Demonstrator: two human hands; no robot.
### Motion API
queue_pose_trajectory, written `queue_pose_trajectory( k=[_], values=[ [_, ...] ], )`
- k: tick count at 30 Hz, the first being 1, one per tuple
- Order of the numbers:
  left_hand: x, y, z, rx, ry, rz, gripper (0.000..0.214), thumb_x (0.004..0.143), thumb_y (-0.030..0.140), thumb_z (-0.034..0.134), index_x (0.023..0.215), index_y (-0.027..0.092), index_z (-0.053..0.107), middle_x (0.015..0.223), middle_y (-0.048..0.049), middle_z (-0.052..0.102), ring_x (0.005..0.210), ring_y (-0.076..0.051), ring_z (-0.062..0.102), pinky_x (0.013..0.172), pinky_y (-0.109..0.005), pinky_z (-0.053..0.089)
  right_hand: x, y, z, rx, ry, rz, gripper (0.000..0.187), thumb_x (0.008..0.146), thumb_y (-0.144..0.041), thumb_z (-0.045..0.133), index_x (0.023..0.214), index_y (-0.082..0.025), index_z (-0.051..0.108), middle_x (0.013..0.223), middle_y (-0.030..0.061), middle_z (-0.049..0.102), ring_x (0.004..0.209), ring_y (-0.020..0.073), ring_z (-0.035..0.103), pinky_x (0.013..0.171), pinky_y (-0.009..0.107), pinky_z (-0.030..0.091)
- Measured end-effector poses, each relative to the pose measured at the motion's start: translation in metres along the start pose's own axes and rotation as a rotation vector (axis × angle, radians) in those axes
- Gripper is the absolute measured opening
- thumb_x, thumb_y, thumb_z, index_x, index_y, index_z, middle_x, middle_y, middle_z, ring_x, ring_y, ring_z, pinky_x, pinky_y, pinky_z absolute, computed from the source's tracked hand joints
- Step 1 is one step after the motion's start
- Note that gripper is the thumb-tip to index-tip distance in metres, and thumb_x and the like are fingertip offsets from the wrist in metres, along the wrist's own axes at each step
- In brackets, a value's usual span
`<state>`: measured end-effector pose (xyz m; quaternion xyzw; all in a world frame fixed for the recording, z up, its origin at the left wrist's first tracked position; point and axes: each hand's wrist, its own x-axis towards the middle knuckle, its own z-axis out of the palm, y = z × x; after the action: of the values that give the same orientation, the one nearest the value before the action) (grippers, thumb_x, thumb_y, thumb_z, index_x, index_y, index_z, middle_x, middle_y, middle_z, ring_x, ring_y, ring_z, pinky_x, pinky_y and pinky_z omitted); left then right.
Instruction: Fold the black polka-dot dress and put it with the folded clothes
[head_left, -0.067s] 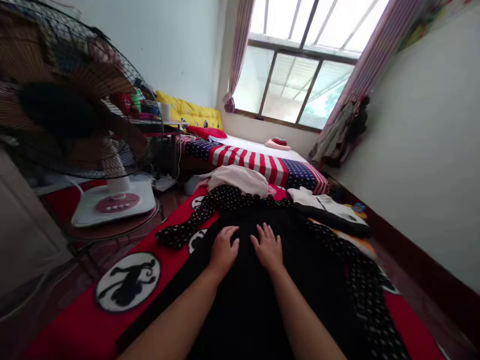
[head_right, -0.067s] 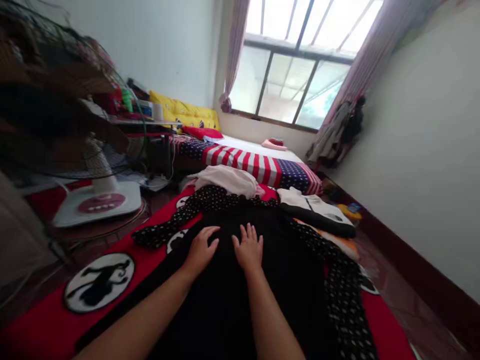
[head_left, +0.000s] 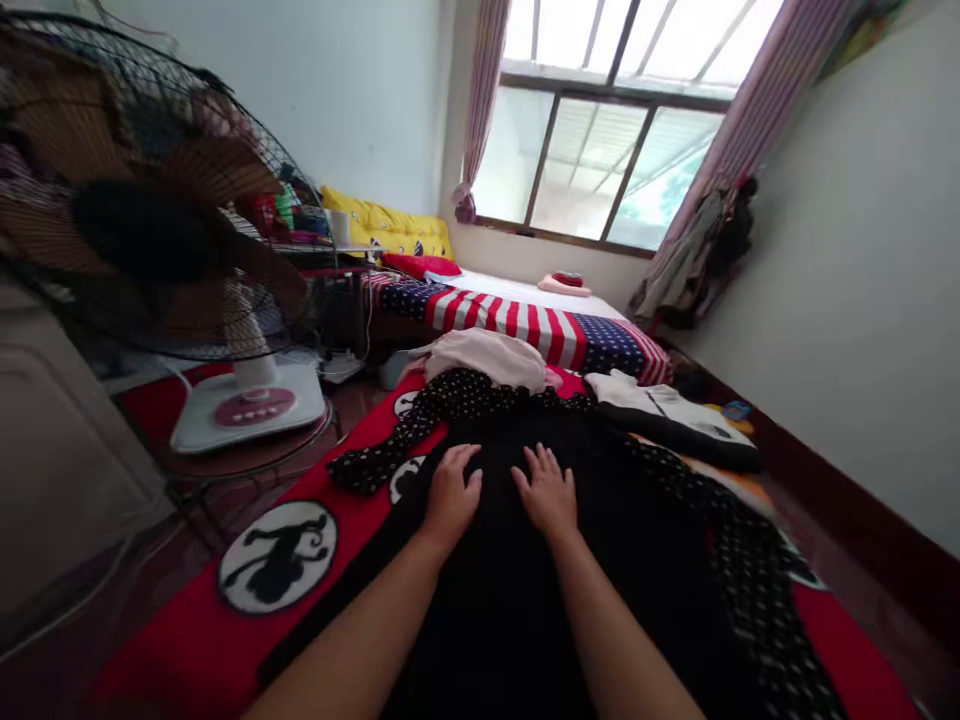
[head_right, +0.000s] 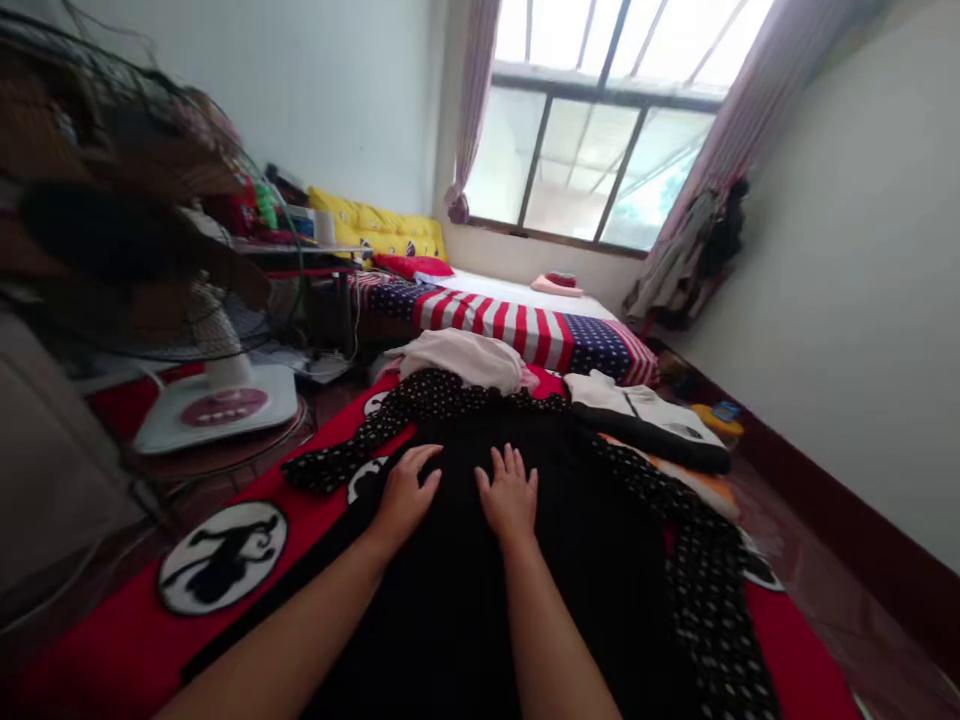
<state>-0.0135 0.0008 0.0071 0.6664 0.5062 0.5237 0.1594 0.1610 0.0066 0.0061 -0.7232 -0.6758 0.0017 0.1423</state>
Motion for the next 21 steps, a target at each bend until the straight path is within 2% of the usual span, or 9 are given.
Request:
queue_pose_trajectory(
  k=[4,6,8,10,13,15,16,19,21],
  values=[
    [0.017,-0.010,-0.043,0.240,0.130,0.034,0.039,0.082,0.013,0.052,0.120,0.020,0.058,0.122,-0.0074,0.060,0.117,-0.023,0.054,0.106,-0.038,0.040,-0.001,0.006,0.002,0.097,0.027,-0.006,0.049,0.093,-0.041,0.039,0.138,-0.021,0.046,0.151,0.0041,0.034,0.142,0.0203,0.024,0.114,0.049,0.017],
    [0.027,-0.019,-0.070,0.469,0.146,-0.029,0.047,0.080,0.021,0.058,0.127,0.018,0.053,0.127,-0.0105,0.057,0.120,-0.028,0.050,0.105,-0.041,0.038,-0.001,0.008,0.003,0.145,0.051,-0.009,0.047,0.092,-0.038,0.040,0.135,-0.021,0.049,0.150,0.0044,0.037,0.141,0.0201,0.026,0.114,0.049,0.017],
    [0.037,-0.031,-0.093,0.675,0.057,-0.151,0.067,0.074,0.030,0.066,0.136,0.014,0.045,0.128,-0.0157,0.057,0.119,-0.035,0.050,0.100,-0.045,0.041,-0.001,0.008,0.003,0.183,0.076,-0.011,0.045,0.092,-0.036,0.042,0.133,-0.021,0.051,0.149,0.0057,0.039,0.141,0.0209,0.028,0.114,0.049,0.017],
    [0.048,-0.041,-0.112,0.759,-0.123,-0.226,0.076,0.070,0.033,0.069,0.138,0.013,0.043,0.122,-0.0167,0.062,0.113,-0.035,0.056,0.091,-0.042,0.046,-0.001,0.008,0.003,0.221,0.094,-0.013,0.044,0.090,-0.035,0.043,0.131,-0.020,0.053,0.147,0.0068,0.041,0.140,0.0219,0.030,0.114,0.050,0.017],
    [0.072,-0.047,-0.136,0.759,-0.327,-0.201,0.046,0.068,0.022,0.067,0.113,0.018,0.067,0.096,-0.0083,0.073,0.094,-0.029,0.067,0.078,-0.030,0.050,-0.001,0.008,0.004,0.294,0.123,-0.017,0.040,0.088,-0.032,0.047,0.125,-0.021,0.057,0.144,0.0073,0.046,0.138,0.0230,0.033,0.113,0.052,0.017],
    [0.097,-0.037,-0.154,0.787,-0.315,-0.171,0.024,0.065,0.014,0.066,0.087,0.016,0.074,0.080,-0.0065,0.073,0.084,-0.028,0.068,0.074,-0.030,0.050,-0.001,0.010,0.005,0.356,0.156,-0.019,0.037,0.086,-0.029,0.049,0.120,-0.021,0.061,0.141,0.0075,0.050,0.136,0.0234,0.037,0.113,0.052,0.019],
    [0.112,-0.027,-0.163,0.812,-0.275,-0.161,0.020,0.064,0.011,0.065,0.082,0.013,0.074,0.076,-0.0074,0.072,0.081,-0.029,0.068,0.074,-0.033,0.051,-0.001,0.011,0.006,0.391,0.181,-0.018,0.035,0.085,-0.027,0.050,0.116,-0.021,0.063,0.138,0.0078,0.053,0.134,0.0234,0.040,0.113,0.051,0.020],
    [0.166,0.022,-0.186,0.863,-0.104,-0.060,0.023,0.070,0.010,0.063,0.091,0.004,0.070,0.092,-0.0114,0.069,0.096,-0.031,0.063,0.085,-0.044,0.048,0.000,0.015,0.007,0.541,0.281,0.001,0.030,0.083,-0.028,0.050,0.106,-0.020,0.068,0.128,0.0095,0.061,0.124,0.0235,0.051,0.110,0.046,0.030],
    [0.198,0.068,-0.187,0.857,-0.003,0.056,0.023,0.079,0.013,0.058,0.096,0.002,0.068,0.105,-0.0114,0.064,0.108,-0.031,0.056,0.094,-0.045,0.042,0.001,0.018,0.007,0.686,0.368,0.039,0.033,0.083,-0.034,0.049,0.103,-0.017,0.068,0.121,0.0123,0.064,0.115,0.0246,0.058,0.103,0.042,0.039]
  ],
)
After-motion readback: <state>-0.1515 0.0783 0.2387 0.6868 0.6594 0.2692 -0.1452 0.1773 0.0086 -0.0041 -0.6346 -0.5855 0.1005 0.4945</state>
